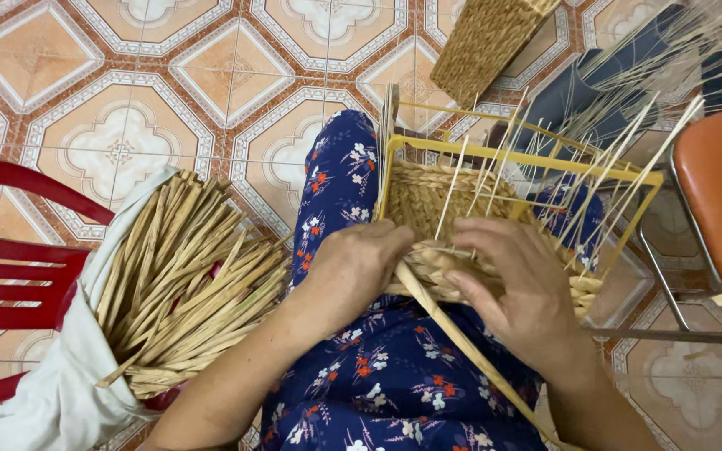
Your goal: The person weaves a rectangular basket by hand, interlacing thin dried palm strips through a yellow metal frame. They repeatedly pull new strips from a nearby bundle, thread them through the vertical supports, and tighten the weave along the basket's edge.
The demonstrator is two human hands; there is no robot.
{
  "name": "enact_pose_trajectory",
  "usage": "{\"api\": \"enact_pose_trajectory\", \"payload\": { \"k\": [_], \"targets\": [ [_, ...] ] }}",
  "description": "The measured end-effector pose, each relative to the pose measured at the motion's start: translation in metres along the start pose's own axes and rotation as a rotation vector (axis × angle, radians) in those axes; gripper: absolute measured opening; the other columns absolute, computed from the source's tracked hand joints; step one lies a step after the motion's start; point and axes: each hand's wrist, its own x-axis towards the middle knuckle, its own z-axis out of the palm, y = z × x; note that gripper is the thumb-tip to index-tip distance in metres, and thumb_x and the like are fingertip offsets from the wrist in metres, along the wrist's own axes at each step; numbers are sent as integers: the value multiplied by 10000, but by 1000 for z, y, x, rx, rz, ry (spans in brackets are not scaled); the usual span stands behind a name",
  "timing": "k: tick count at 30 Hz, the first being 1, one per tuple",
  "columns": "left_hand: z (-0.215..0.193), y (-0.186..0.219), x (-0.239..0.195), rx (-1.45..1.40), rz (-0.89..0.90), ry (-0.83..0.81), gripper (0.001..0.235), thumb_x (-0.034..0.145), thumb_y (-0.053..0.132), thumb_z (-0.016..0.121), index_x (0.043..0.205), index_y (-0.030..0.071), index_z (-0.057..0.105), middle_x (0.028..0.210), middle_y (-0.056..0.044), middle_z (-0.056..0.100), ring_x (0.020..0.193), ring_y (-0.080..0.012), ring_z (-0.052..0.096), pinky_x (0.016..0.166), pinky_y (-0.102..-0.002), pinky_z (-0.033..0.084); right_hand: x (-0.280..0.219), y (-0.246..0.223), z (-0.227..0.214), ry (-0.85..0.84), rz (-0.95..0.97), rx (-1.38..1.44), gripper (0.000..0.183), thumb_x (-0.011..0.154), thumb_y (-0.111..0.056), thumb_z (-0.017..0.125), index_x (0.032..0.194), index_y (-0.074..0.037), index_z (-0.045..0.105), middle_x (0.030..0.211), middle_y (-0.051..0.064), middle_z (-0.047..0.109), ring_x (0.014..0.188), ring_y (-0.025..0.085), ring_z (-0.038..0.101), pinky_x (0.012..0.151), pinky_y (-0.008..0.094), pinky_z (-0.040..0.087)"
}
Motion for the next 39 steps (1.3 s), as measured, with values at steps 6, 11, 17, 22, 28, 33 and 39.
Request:
{"api": "enact_pose_trajectory", "payload": {
  "k": [6,11,17,22,28,33,39],
  "targets": [
    [6,-10,-8,-511,-141,80,205,968,122,663,1144,76,758,1157,-100,755,859,-166,762,746,-303,618,-17,17,11,-336,390,107,234,912,-196,738,1078,-52,657,950,57,684,739,143,696,617,314,589],
    [11,-7,-5,-515,-416,94,175,1003,136,631,1115,74,750,806,-58,791,665,-94,751,585,-263,595,-36,15,0,-269,186,-9,165,942,-186,725,1090,-114,741,891,18,663,722,132,655,577,324,533],
    [2,6,3,-566,-439,-9,166,1011,157,583,1121,69,671,692,-37,725,481,-85,662,433,-250,526,-53,4,7,-334,-138,385,234,896,-156,707,1129,-149,734,951,11,644,837,174,651,792,377,569],
    [-11,-2,9,-589,-480,-331,190,1017,218,570,1135,99,658,679,-24,708,434,-98,627,431,-275,540,-51,47,5,-125,158,710,183,989,-31,672,1148,-102,727,1017,12,753,913,115,759,746,215,596],
    [22,-1,-2,-205,-176,-21,142,1014,210,629,1060,76,631,621,-74,658,487,-202,648,451,-352,505,-43,44,1,-62,570,933,331,1028,-10,553,1348,13,633,1034,83,730,890,125,690,801,262,602],
    [30,-6,-9,-274,-108,85,109,1063,163,559,1107,63,555,626,-77,643,549,-215,687,492,-349,518,-25,37,29,-392,817,517,469,1018,-39,572,1486,-77,566,850,98,753,646,122,653,588,259,582],
    [-2,-5,8,-689,-400,-216,136,1053,160,481,1140,60,514,640,-34,676,456,-145,688,440,-297,562,-29,24,46,95,605,967,138,1070,-24,528,1178,1,611,925,95,709,737,102,676,662,242,591]
  ]
}}
